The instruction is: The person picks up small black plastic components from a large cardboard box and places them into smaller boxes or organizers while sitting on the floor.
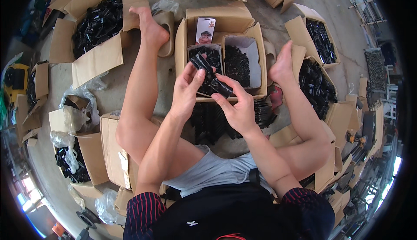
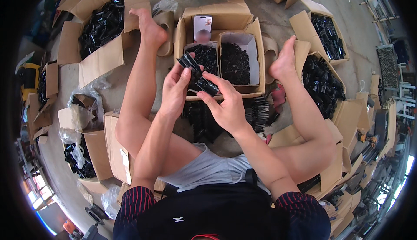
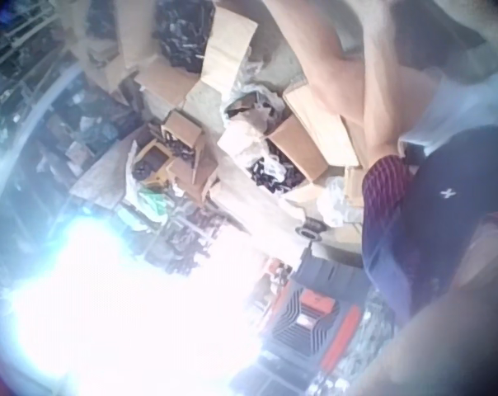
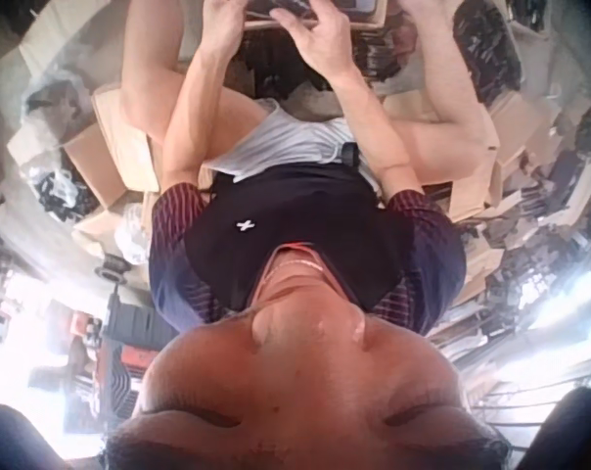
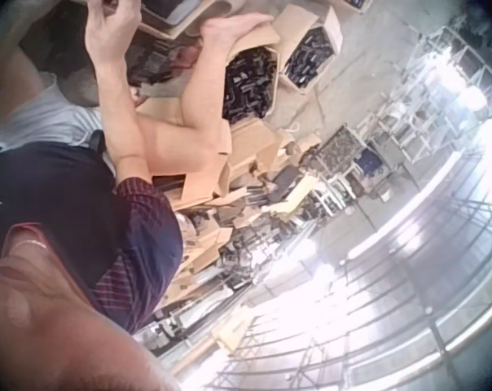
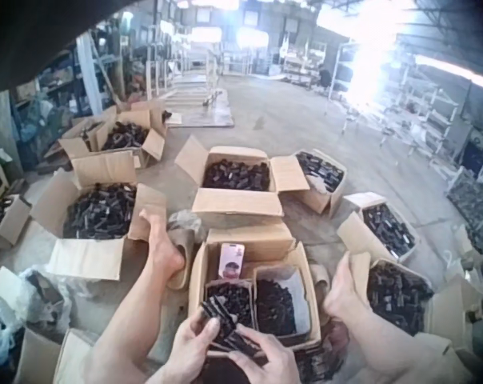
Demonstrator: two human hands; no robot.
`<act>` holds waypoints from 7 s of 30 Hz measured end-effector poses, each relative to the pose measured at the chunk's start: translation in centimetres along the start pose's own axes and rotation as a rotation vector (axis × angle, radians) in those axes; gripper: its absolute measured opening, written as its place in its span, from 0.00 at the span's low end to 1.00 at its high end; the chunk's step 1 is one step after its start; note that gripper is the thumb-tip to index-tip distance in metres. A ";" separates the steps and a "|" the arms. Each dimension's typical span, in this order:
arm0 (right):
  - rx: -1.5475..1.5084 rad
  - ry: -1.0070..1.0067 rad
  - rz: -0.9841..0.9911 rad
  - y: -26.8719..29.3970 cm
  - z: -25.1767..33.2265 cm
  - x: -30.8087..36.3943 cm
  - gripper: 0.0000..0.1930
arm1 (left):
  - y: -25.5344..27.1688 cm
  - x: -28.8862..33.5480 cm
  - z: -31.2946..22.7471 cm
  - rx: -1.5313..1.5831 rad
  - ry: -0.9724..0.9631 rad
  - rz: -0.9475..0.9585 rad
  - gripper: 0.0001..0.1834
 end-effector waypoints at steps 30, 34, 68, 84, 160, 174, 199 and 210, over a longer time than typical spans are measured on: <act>0.639 -0.416 0.313 13.6 -16.9 9.1 0.12 | 1.0 -1.1 -2.1 -0.460 -0.255 -0.018 0.24; 0.761 -0.476 0.322 13.1 -17.5 7.8 0.08 | 0.7 -1.1 -1.1 -0.431 -0.224 0.013 0.24; 0.361 0.074 -0.182 1.2 -1.3 2.2 0.11 | -1.0 0.7 4.5 0.155 0.205 0.029 0.21; 0.316 0.170 -0.297 -0.8 -1.2 2.4 0.09 | -0.9 1.2 4.3 0.143 0.171 0.010 0.16; 0.171 0.147 -0.013 -0.2 4.2 -6.9 0.07 | 2.8 -1.1 -1.4 0.156 -0.024 0.019 0.21; 0.154 0.057 -0.026 -3.0 1.9 -4.3 0.21 | 2.5 -0.8 -1.3 -0.076 -0.092 -0.204 0.20; -0.348 -0.693 -0.046 0.4 -6.7 -1.8 0.15 | -1.0 -0.4 6.1 0.289 0.452 -0.150 0.14; 0.314 -0.315 -0.344 3.7 -15.6 -7.8 0.09 | -0.2 -0.1 6.4 0.295 0.532 -0.298 0.12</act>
Point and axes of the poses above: each hand's wrist, its own x-axis away from the middle knuckle, its own y-axis out of the back of the hand, z = x × y, the point moved 3 cm from there along -x, towards the middle knuckle
